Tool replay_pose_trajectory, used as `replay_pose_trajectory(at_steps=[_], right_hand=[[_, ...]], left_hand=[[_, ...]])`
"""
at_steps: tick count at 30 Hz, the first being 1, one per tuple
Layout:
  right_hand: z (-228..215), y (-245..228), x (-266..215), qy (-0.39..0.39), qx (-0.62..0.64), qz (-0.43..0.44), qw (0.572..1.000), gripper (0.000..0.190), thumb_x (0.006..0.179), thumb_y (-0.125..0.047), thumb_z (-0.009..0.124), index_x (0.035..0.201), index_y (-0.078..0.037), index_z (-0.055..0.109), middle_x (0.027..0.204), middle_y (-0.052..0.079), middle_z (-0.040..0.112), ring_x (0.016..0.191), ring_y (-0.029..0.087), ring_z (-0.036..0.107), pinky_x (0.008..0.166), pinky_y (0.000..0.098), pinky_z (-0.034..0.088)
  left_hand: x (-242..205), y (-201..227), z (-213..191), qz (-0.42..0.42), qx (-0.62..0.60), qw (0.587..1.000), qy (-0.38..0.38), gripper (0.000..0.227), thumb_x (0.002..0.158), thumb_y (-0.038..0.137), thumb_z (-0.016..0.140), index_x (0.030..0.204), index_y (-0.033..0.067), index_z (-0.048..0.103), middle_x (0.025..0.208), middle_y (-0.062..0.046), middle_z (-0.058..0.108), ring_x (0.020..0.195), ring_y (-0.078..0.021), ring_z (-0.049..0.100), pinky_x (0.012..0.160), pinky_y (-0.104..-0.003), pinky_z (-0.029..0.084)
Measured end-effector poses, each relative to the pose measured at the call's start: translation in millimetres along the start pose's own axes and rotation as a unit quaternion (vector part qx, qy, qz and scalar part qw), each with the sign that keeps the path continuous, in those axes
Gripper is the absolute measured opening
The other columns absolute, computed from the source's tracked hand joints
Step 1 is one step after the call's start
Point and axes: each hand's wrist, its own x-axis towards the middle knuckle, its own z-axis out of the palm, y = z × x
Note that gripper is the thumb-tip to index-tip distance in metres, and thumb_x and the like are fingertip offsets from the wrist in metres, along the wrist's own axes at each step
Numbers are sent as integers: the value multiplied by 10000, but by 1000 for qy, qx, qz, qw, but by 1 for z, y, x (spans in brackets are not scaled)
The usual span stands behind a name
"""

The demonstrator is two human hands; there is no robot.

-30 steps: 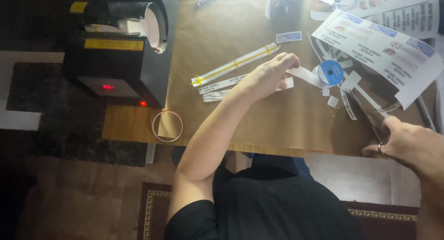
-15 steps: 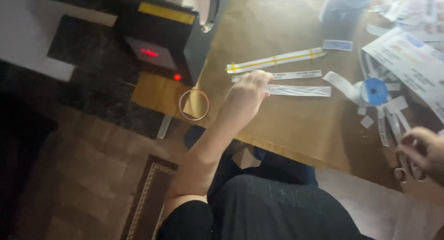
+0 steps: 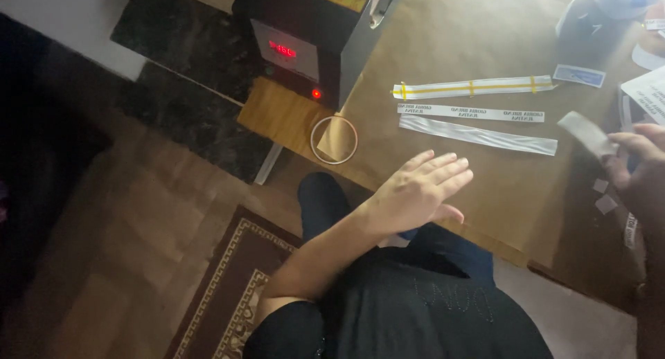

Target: The person cuts a white strip with scissors, smooths it on the table, and then applies a yellow strip along its length. They press the yellow strip down firmly to secure it in place.

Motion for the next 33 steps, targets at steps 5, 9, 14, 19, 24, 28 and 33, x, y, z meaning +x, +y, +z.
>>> replay_pose_trajectory(at_steps=[5, 9, 14, 19, 24, 28, 33], right_hand=[[2, -1, 3, -27, -22, 85, 996, 323, 1025, 37, 683, 1306, 193, 709, 1194, 295, 601, 1128, 422, 568, 1029, 443, 432], [-43, -79, 36, 15, -95, 54, 994, 380, 1023, -1, 772, 1384, 110, 742, 1447, 330, 618, 1286, 474, 584, 1188, 459, 408], [-59, -140, 73, -39, -87, 39, 995, 98, 1128, -174, 764, 1211, -133, 794, 1146, 98, 788, 1005, 327, 716, 992, 417, 537], [-52, -167, 115, -264, -12, 249, 932, 457, 894, -354, 713, 1276, -109, 656, 1206, 194, 649, 1117, 409, 596, 953, 499, 448], [-43, -160, 125, -370, -80, 257, 889, 374, 937, -532, 626, 1114, -226, 746, 1129, 85, 768, 1074, 337, 698, 887, 440, 503], [-43, -158, 114, -310, -65, 183, 931, 212, 958, -419, 687, 929, -251, 813, 1165, 66, 687, 988, 292, 682, 918, 401, 515], [-41, -146, 106, -257, -2, 193, 947, 108, 965, -347, 750, 1004, -247, 760, 953, -39, 770, 810, 217, 696, 807, 349, 501]], left_hand=[[4, -7, 1, -37, 71, 997, 25, 822, 895, 713, 538, 1432, 96, 611, 1512, -101, 597, 1447, -235, 534, 1249, -485, 340], [8, -12, 8, -75, 86, 993, -10, 872, 883, 755, 476, 1499, 141, 540, 1578, -74, 525, 1500, -255, 469, 1268, -551, 296], [16, -19, -1, -83, 104, 991, -7, 822, 935, 726, 466, 1479, 116, 558, 1546, -66, 556, 1458, -225, 508, 1219, -502, 374], [19, -34, -3, -103, 118, 987, 21, 703, 961, 621, 521, 1403, 84, 618, 1448, -113, 628, 1343, -296, 596, 1153, -481, 451], [11, -32, 1, -103, 139, 983, 53, 661, 900, 645, 602, 1284, 115, 696, 1370, -77, 684, 1283, -245, 628, 1076, -425, 471], [10, -31, -5, -117, 148, 980, 55, 588, 925, 623, 574, 1252, 159, 727, 1338, -37, 711, 1247, -220, 654, 1027, -416, 473], [18, -41, 3, -156, 136, 977, 42, 395, 976, 327, 645, 1331, 155, 672, 1409, -60, 670, 1093, -221, 706, 895, -388, 540]])
